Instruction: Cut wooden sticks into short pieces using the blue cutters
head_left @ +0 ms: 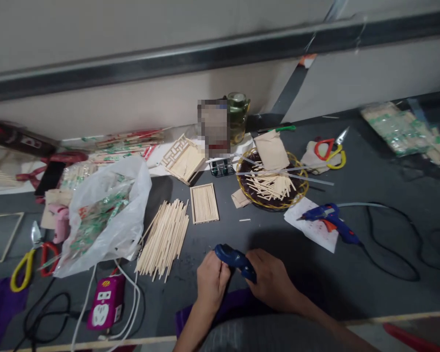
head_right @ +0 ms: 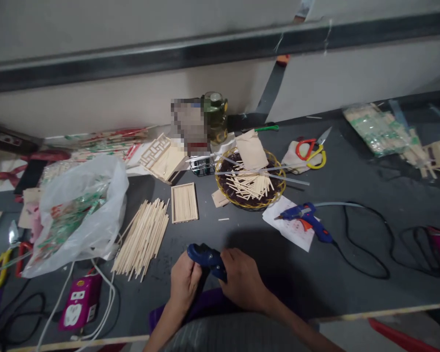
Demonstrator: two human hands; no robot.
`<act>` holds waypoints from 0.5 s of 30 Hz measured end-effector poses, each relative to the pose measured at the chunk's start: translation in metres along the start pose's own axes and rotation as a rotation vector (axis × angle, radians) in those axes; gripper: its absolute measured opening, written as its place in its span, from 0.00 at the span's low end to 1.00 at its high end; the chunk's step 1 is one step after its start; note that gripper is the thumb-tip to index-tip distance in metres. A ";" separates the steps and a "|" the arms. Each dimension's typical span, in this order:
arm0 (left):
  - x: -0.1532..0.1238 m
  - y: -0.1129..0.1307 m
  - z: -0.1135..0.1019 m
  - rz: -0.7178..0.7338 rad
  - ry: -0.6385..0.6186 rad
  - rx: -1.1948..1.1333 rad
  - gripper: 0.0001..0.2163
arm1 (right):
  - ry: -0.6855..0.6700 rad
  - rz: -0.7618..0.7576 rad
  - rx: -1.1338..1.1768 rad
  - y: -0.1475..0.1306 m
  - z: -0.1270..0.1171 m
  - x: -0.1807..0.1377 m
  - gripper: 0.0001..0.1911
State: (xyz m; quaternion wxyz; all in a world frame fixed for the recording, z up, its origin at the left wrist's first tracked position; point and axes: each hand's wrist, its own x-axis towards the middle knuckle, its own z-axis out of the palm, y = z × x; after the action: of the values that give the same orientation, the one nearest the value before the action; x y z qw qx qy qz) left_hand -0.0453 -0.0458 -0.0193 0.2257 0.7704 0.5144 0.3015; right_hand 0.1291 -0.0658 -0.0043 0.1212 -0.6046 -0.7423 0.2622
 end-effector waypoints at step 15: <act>0.003 -0.003 -0.001 -0.007 -0.074 -0.068 0.08 | 0.046 -0.049 0.090 0.017 0.016 -0.005 0.09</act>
State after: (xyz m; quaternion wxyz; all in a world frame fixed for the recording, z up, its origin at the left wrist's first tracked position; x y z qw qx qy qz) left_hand -0.0468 -0.0418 -0.0197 0.2717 0.7712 0.4977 0.2893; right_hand 0.1365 -0.0720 -0.0263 0.1716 -0.5863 -0.7412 0.2781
